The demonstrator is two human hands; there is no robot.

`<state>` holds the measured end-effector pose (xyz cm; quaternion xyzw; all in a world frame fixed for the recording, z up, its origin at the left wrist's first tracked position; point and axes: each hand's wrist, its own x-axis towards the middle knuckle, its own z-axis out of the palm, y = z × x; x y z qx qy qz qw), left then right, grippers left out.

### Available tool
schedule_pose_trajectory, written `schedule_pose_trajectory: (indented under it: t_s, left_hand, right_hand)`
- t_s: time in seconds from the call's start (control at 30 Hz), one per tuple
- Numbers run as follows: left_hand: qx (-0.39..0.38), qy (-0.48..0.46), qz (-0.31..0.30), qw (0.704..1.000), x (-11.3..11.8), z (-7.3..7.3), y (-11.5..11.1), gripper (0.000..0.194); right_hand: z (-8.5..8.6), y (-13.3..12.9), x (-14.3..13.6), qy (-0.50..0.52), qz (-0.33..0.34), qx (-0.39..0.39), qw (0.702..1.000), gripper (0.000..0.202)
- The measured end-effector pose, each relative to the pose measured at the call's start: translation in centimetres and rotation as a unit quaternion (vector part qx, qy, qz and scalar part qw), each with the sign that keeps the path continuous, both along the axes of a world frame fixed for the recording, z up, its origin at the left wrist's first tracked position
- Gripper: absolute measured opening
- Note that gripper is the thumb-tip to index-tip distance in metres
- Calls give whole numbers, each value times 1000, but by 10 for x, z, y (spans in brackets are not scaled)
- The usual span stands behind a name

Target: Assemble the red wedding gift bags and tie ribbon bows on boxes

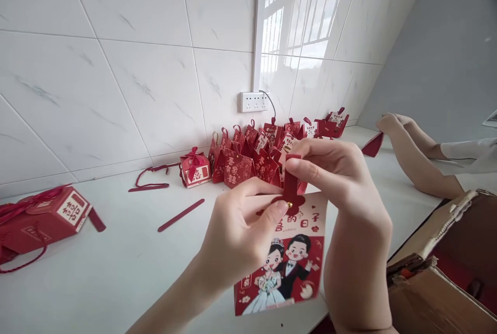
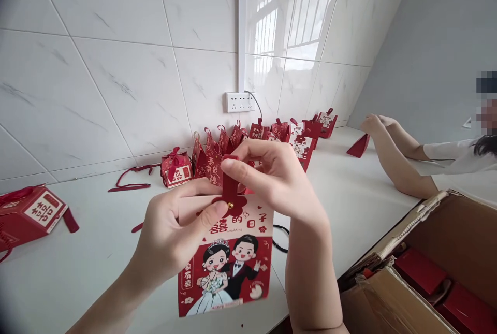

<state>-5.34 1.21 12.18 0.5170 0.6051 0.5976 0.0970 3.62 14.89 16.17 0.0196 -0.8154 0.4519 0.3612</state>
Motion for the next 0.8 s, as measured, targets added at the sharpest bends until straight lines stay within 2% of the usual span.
schedule_pose_trajectory:
  t_s: [0.07, 0.17, 0.2, 0.23, 0.3, 0.37, 0.47, 0.53, 0.63, 0.67, 0.73, 0.8]
  left_hand:
    - [34, 123, 70, 989, 5, -3, 1, 10]
    - [53, 326, 197, 923, 14, -5, 0, 14]
    - [45, 358, 209, 909, 16, -4, -3, 20]
    - [34, 366, 197, 909, 17, -2, -6, 31]
    - [9, 318, 127, 940, 16, 5, -13, 52]
    - [-12, 237, 92, 967, 7, 12, -18, 53]
    - [-49, 150, 139, 978, -12, 15, -16, 49]
    - [-80, 101, 113, 985, -24, 14, -10, 53]
    - [-116, -9, -3, 993, -29, 12, -3, 39]
    - [-119, -44, -24, 992, -29, 12, -3, 34]
    - [-109, -81, -21, 991, -25, 15, -4, 25]
    - [-85, -71, 11, 994, -21, 18, -6, 19]
  right_hand:
    - [0, 3, 5, -12, 6, 35, 999, 20]
    - [-1, 7, 10, -23, -41, 97, 994, 12]
    - [-2, 8, 10, -27, -56, 104, 993, 10]
    - [-3, 9, 9, -29, -60, 98, 993, 10]
    - [-5, 12, 5, -23, -15, 44, 999, 12]
    - [-8, 17, -3, -8, 100, -32, 995, 15]
    - [-14, 21, -18, 12, 292, -119, 949, 19]
    - [-18, 21, -28, 25, 361, -175, 915, 20]
    - [-22, 17, -39, 42, 389, -257, 884, 21]
    - [-23, 16, -41, 44, 387, -274, 879, 20]
    - [-23, 17, -43, 40, 372, -288, 881, 20]
    - [-21, 19, -42, 24, 341, -280, 897, 19]
